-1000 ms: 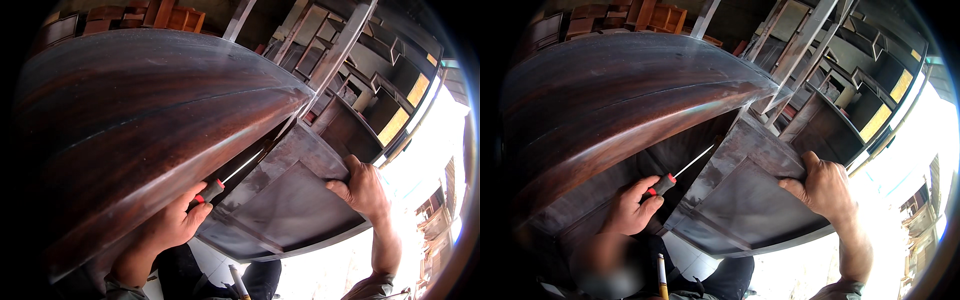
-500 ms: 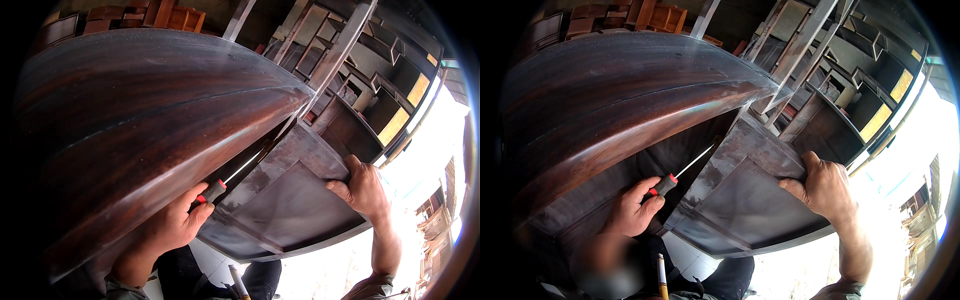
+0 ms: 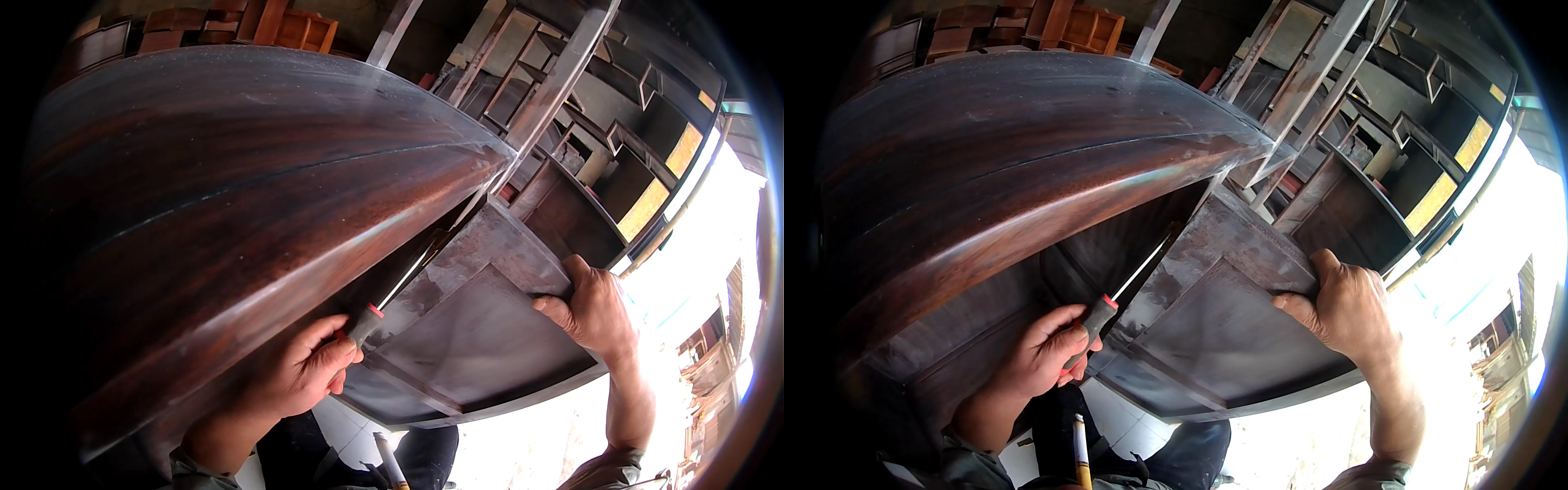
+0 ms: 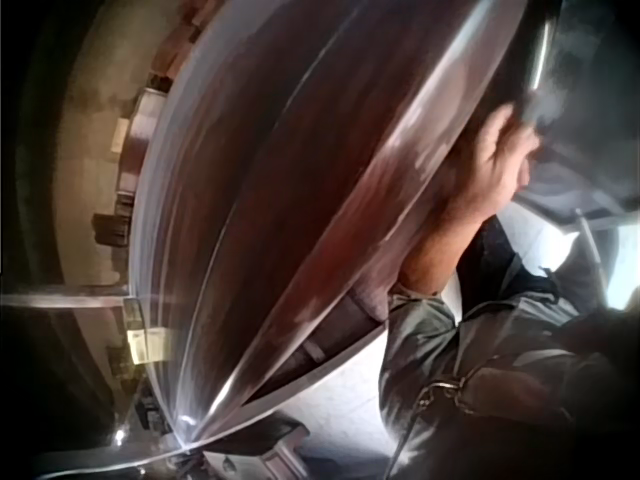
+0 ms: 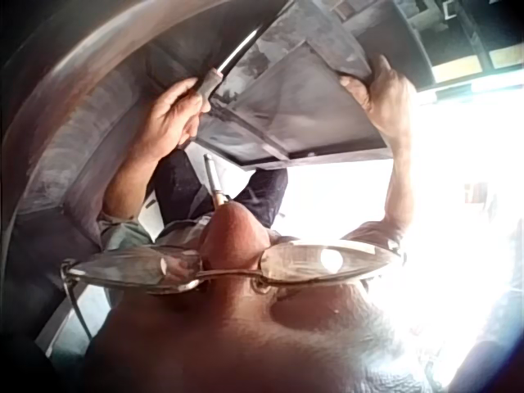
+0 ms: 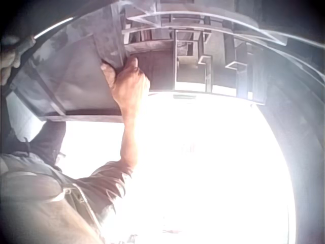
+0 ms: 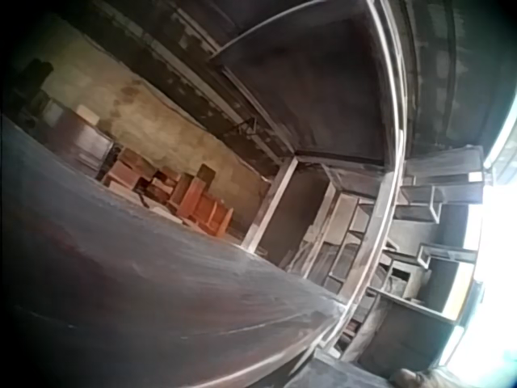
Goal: The person is assembling a wooden cabinet. They use a screwdriver to attach a door to the cabinet frame and then use a power drill to secure it further.
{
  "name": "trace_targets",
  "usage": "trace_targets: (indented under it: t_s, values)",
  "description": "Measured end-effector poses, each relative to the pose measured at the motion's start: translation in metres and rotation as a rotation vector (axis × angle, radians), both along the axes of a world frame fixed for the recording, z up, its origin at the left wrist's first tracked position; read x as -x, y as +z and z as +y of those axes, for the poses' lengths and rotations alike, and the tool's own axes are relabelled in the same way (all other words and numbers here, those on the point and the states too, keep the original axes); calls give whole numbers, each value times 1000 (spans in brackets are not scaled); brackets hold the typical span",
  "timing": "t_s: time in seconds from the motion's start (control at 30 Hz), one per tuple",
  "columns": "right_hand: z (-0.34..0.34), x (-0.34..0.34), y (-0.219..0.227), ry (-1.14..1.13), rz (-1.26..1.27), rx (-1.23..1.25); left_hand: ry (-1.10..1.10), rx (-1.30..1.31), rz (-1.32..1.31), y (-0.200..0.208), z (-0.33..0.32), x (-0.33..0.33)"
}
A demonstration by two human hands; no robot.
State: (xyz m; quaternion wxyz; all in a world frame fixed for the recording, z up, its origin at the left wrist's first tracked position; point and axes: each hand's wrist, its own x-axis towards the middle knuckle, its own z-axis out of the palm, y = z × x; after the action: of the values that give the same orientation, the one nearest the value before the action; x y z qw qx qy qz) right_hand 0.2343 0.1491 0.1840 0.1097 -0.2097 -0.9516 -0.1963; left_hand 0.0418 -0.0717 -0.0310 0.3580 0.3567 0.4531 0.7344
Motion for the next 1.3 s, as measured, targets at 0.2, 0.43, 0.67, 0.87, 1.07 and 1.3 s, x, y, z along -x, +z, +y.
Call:
trace_targets:
  t_s: [0.2,0.43,0.67,0.87,1.07,1.3]
  values:
    - [2,0,-1,9,3,-2,-49,17,-88,7,-2,-3]
    - [7,-2,-4,34,6,-11,-159,19,-137,4,-3,-1]
    - [2,0,-2,15,9,-16,-279,-57,-401,-5,1,-1]
    - [2,-1,-2,16,-4,-13,-560,-171,-787,-31,9,-1]
    - [2,-2,-2,31,-4,-30,-652,-305,-988,-22,13,-19]
    - [0,-1,-2,17,-13,-23,-587,-279,-1075,4,6,-34]
